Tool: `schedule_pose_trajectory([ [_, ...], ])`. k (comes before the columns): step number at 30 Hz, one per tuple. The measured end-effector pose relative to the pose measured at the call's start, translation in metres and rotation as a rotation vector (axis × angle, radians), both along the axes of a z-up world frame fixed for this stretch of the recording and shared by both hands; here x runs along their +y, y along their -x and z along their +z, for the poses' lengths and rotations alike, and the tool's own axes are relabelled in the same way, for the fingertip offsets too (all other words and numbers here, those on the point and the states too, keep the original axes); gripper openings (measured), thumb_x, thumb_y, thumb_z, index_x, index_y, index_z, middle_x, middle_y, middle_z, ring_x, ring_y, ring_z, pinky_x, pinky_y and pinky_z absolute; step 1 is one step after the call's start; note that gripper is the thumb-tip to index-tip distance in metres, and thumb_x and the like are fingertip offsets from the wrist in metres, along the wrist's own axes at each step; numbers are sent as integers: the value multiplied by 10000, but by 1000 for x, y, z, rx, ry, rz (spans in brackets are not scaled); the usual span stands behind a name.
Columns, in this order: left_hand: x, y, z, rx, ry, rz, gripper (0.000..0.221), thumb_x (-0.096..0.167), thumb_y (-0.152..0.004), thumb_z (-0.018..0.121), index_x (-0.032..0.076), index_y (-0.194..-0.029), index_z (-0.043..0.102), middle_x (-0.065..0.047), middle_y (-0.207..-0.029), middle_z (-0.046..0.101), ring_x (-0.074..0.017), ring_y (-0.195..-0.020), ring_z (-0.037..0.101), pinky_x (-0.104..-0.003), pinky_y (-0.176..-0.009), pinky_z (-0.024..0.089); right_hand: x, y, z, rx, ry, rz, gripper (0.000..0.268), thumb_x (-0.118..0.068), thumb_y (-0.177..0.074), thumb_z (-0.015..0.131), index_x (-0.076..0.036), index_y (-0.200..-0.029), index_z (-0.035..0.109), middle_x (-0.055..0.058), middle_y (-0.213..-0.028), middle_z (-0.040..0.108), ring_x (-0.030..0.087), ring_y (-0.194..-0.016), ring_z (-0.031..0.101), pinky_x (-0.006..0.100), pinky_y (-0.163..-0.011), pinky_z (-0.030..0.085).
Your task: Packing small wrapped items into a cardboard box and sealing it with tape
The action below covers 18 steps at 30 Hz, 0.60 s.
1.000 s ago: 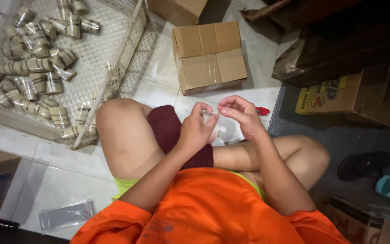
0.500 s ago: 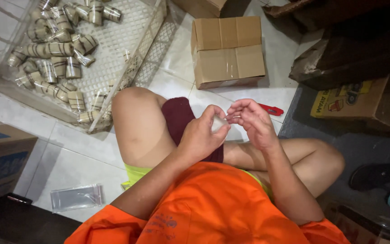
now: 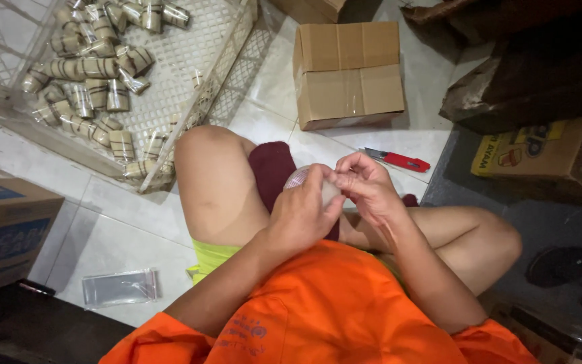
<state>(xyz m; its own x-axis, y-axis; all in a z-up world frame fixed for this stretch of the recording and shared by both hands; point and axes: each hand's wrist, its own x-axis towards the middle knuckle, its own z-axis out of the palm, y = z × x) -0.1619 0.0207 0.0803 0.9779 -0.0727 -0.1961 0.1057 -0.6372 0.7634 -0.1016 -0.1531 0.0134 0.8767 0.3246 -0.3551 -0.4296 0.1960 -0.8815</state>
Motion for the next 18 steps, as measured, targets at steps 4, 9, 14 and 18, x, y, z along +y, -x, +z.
schedule_pose_trajectory([
  [4,39,2,49,153,132,-19,658,178,-918,645,116,-1446,258,-381,-1154,671,-550,-1051,682,-645,-914,523,5,-4,-4,84,161,115,489,-17,-753,877,1,-1151,592,74,-981,610,157,-850,687,359,-688,659],
  [9,129,46,51,230,-316,403,698,302,-983,616,53,-1537,271,-411,-1087,677,-585,-1002,669,-671,-912,505,-83,-79,-66,-359,1287,555,442,-103,-750,814,20,-1160,706,294,-1047,688,490,-1005,678,559,-845,551],
  [14,215,114,-21,257,-423,838,803,163,-904,767,143,-1514,246,-231,-1329,623,-603,-1023,618,-679,-782,417,-150,-120,-105,-77,1643,657,421,-130,-677,737,-71,-1074,608,210,-1051,615,456,-965,644,514,-737,502],
  [18,235,163,-109,390,-542,874,895,178,-936,704,115,-1624,135,-252,-1373,569,-537,-1129,583,-621,-849,463,-164,-139,-108,93,1687,682,486,-53,-685,673,18,-1163,625,271,-1154,686,441,-1067,682,481,-818,582],
])
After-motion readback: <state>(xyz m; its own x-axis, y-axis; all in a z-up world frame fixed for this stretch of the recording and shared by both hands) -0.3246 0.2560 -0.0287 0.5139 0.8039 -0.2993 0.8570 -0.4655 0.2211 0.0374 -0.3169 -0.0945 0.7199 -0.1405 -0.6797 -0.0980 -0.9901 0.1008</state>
